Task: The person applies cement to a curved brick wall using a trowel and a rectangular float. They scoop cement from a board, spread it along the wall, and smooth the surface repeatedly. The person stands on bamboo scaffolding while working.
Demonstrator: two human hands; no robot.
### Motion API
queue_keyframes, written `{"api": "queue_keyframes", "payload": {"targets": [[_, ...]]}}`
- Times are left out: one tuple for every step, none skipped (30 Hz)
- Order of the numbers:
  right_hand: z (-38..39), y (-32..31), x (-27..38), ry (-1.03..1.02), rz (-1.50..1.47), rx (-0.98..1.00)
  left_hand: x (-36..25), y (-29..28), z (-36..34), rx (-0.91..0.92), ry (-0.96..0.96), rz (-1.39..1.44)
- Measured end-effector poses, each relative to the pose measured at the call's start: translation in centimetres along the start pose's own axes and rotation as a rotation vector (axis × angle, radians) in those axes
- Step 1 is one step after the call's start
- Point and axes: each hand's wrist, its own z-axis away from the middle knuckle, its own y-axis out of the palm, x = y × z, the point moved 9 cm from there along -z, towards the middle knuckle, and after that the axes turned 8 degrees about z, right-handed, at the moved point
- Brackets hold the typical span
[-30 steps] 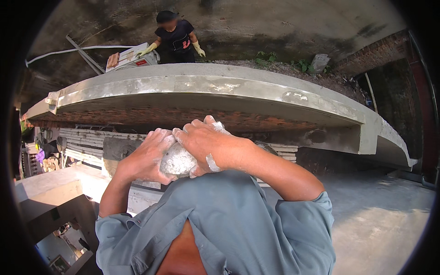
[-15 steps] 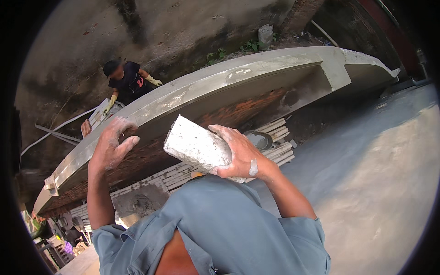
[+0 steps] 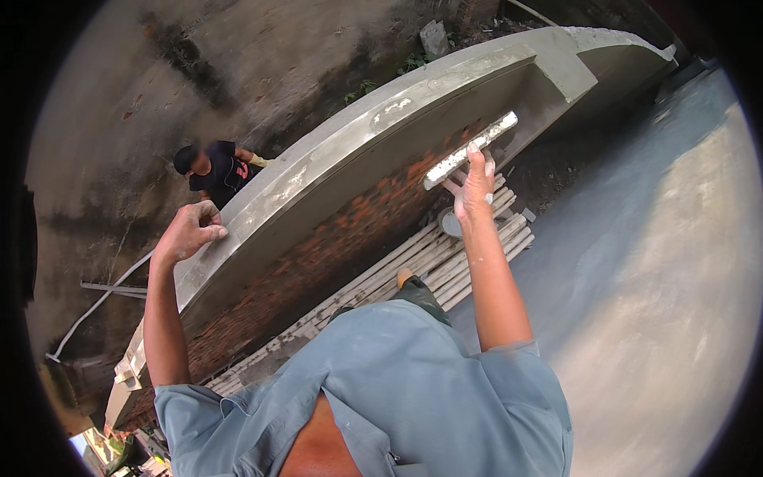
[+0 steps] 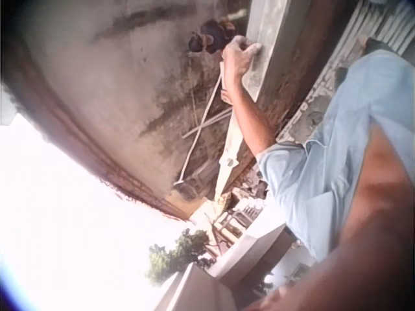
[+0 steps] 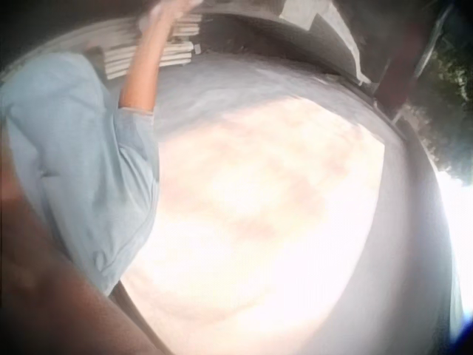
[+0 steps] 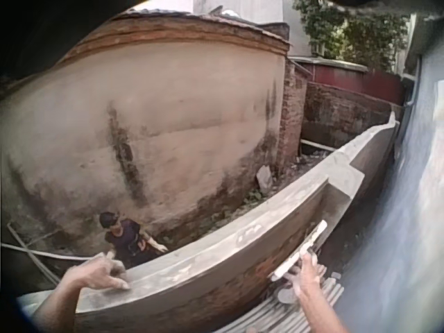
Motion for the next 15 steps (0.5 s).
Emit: {"api": "queue_keyframes", "payload": {"targets": [[-0.6, 1.4, -0.6, 0.003, 0.003, -0.008, 0.1, 0.4, -0.4, 0.041, 0.042, -0.001], [-1.1, 3.0, -0.8, -0.026, 0.032, -0.001, 0.7, 0.8, -0.7, 0.079, 0.051, -0.003], [-1.6, 4.6, -1.3, -0.019, 0.052, -0.014, 1.0, 1.2, -1.0, 0.125, 0.083, 0.018], [-1.8, 6.5, -2.0, -0.001, 0.053, 0.005, 1.8, 1.4, -1.3, 0.143, 0.069, 0.032], [-1.7, 8.0, -2.7, 0.013, 0.053, 0.009, 2.3, 1.6, -1.6, 0.171, 0.087, 0.07], [-1.2, 9.5, -3.3, -0.017, 0.094, -0.017, 2.8, 1.7, -2.0, 0.187, 0.1, 0.108], [-0.2, 10.8, -4.1, -0.044, 0.132, -0.053, 3.0, 1.8, -2.3, 0.202, 0.136, 0.103], [1.2, 11.7, -4.5, -0.058, 0.116, -0.086, 3.3, 1.8, -2.6, 0.209, 0.163, 0.098], [3.1, 13.3, -5.6, -0.045, 0.131, -0.061, 3.5, 2.0, -2.8, 0.228, 0.184, 0.091], [5.7, 14.9, -6.9, -0.035, 0.145, -0.037, 3.6, 1.9, -3.1, 0.23, 0.197, 0.085], [9.0, 16.4, -8.5, -0.03, 0.152, -0.016, 3.7, 2.0, -3.2, 0.255, 0.204, 0.077], [12.6, 18.1, -10.9, 0.008, 0.158, -0.015, 3.5, 2.1, -3.4, 0.27, 0.231, 0.076], [16.1, 20.3, -13.0, 0.015, 0.155, 0.02, 3.4, 2.1, -3.5, 0.285, 0.241, 0.058], [18.8, 22.4, -15.1, 0.004, 0.232, -0.029, 3.2, 2.1, -3.5, 0.291, 0.265, 0.046], [22.0, 24.3, -17.3, 0.019, 0.148, 0.005, 2.8, 2.1, -3.4, 0.294, 0.3, 0.039]]}}
